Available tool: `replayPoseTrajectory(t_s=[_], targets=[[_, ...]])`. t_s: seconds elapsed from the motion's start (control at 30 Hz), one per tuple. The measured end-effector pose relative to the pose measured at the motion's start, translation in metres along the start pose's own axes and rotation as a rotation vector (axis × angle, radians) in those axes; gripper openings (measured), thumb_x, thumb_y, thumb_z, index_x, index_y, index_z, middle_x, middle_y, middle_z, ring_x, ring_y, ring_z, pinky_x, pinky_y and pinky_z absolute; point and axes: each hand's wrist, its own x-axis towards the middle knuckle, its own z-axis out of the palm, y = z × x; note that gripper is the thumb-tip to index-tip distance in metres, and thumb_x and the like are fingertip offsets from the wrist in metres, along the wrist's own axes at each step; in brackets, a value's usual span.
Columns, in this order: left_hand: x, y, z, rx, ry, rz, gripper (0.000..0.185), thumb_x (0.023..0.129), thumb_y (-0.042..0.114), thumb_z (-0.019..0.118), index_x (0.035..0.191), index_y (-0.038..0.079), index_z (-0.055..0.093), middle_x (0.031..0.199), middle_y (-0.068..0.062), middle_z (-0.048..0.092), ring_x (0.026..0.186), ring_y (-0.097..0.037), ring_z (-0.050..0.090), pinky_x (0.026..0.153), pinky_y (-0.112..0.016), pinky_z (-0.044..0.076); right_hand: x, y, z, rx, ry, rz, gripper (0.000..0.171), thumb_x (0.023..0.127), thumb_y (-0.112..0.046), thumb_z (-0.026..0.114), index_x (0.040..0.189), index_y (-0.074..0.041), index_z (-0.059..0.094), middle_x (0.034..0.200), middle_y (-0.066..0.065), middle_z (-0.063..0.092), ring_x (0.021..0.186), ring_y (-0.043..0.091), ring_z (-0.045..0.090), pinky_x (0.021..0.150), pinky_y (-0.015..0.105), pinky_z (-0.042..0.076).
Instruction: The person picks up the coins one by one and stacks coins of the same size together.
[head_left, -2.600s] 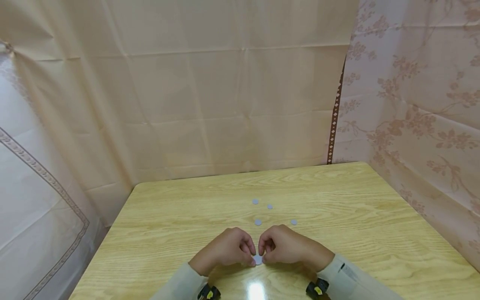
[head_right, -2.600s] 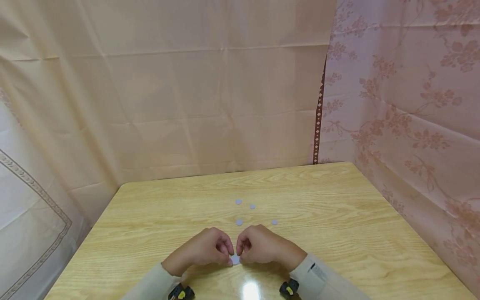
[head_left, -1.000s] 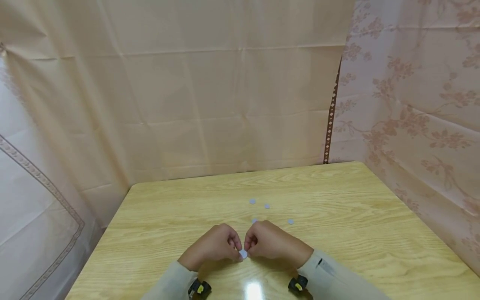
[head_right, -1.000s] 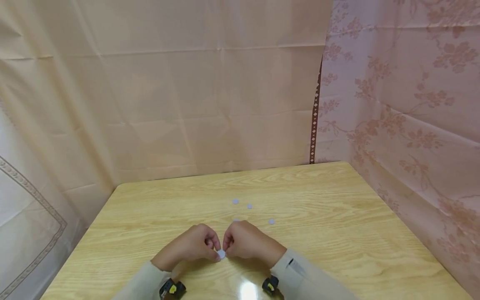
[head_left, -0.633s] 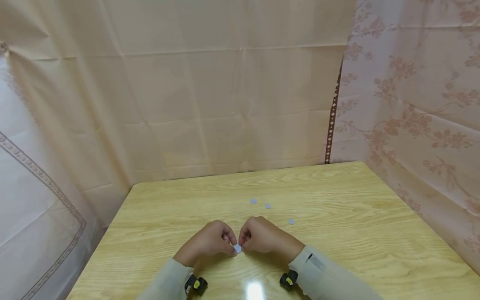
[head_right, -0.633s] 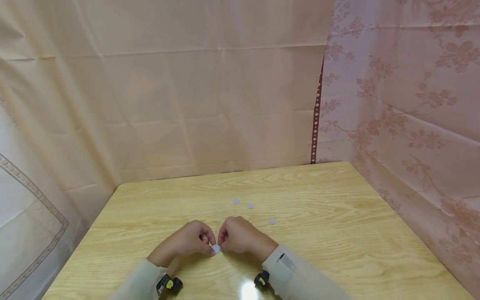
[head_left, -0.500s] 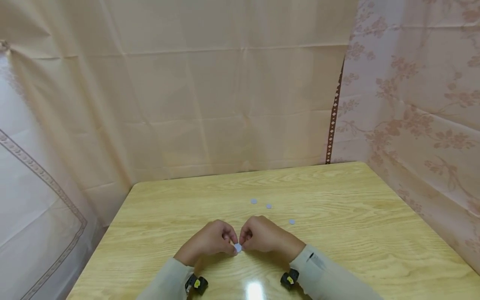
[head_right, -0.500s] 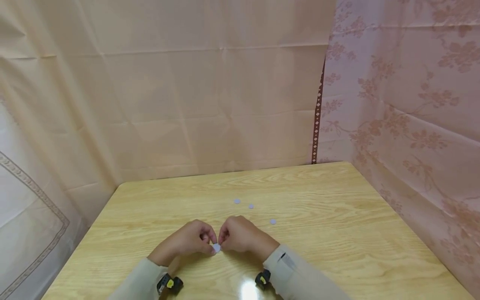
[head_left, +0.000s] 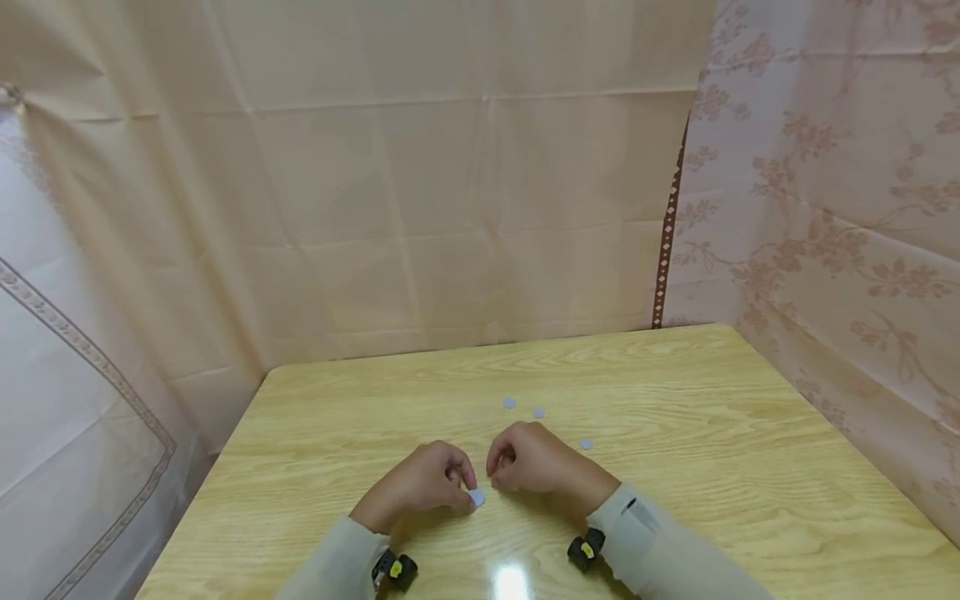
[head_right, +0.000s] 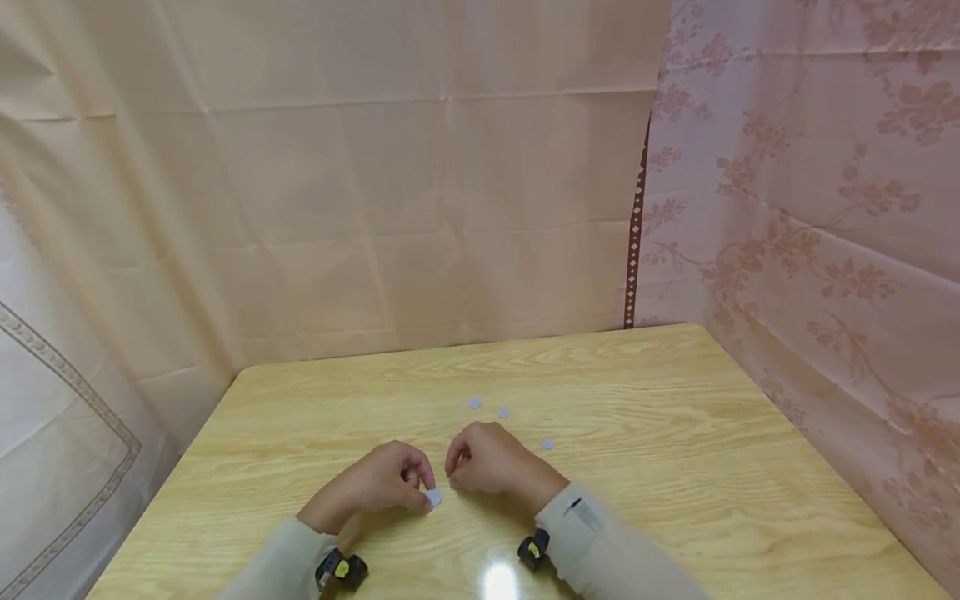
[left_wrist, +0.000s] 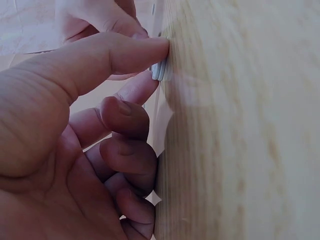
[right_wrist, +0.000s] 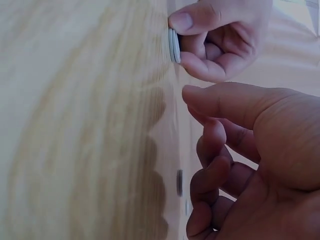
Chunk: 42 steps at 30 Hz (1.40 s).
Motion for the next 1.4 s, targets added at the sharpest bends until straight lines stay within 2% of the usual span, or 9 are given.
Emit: replayPoseTrajectory(t_s=[0.23, 0.57, 0.87, 1.07, 1.4], targets=[[-0.001, -0.001, 0.000, -0.011, -0.005, -0.001, 0.018, 0.077, 0.011, 0.088, 0.087, 0.012, 0.073, 0.060, 0.005, 0.054, 0.052, -0.010, 0.043, 0.049, -0.023, 0.035, 0.002, 0.009, -0.006, 0.034, 0.049, 0.022, 0.006, 0.089, -0.011, 0.078, 0.093, -0.015, 0.077, 0.062, -0.008, 0.059, 0.054, 0.006, 0.048, 0.052, 0.021, 0.041], [-0.001, -0.002, -0.001, -0.003, -0.006, -0.004, 0.017, 0.076, 0.015, 0.087, 0.087, 0.014, 0.074, 0.061, 0.006, 0.056, 0.054, -0.009, 0.045, 0.052, -0.022, 0.038, 0.002, 0.018, -0.016, 0.020, 0.112, 0.080, 0.015, 0.087, -0.013, 0.080, 0.101, -0.014, 0.077, 0.068, -0.004, 0.061, 0.057, 0.009, 0.052, 0.053, 0.024, 0.042], [-0.002, -0.002, 0.000, -0.036, -0.017, 0.005, 0.023, 0.075, 0.008, 0.088, 0.092, 0.011, 0.073, 0.063, 0.005, 0.057, 0.055, -0.010, 0.046, 0.051, -0.022, 0.038, 0.001, 0.021, -0.017, 0.002, 0.120, 0.111, 0.026, 0.084, -0.012, 0.082, 0.110, -0.012, 0.078, 0.070, -0.001, 0.061, 0.058, 0.009, 0.052, 0.053, 0.025, 0.042], [-0.001, 0.000, 0.000, -0.044, -0.022, 0.011, 0.026, 0.076, 0.005, 0.088, 0.097, 0.012, 0.074, 0.061, 0.004, 0.056, 0.051, -0.009, 0.044, 0.048, -0.023, 0.036, 0.000, 0.021, -0.020, 0.005, 0.111, 0.126, 0.027, 0.085, -0.010, 0.082, 0.112, -0.009, 0.078, 0.069, -0.001, 0.062, 0.057, 0.009, 0.051, 0.052, 0.024, 0.041], [-0.002, 0.001, 0.000, -0.075, -0.037, 0.009, 0.020, 0.078, 0.004, 0.087, 0.093, 0.013, 0.077, 0.057, 0.005, 0.053, 0.046, -0.008, 0.038, 0.046, -0.022, 0.033, -0.001, 0.025, -0.023, 0.001, 0.130, 0.154, 0.023, 0.087, -0.010, 0.081, 0.110, -0.011, 0.079, 0.070, -0.001, 0.064, 0.058, 0.011, 0.054, 0.054, 0.026, 0.043]])
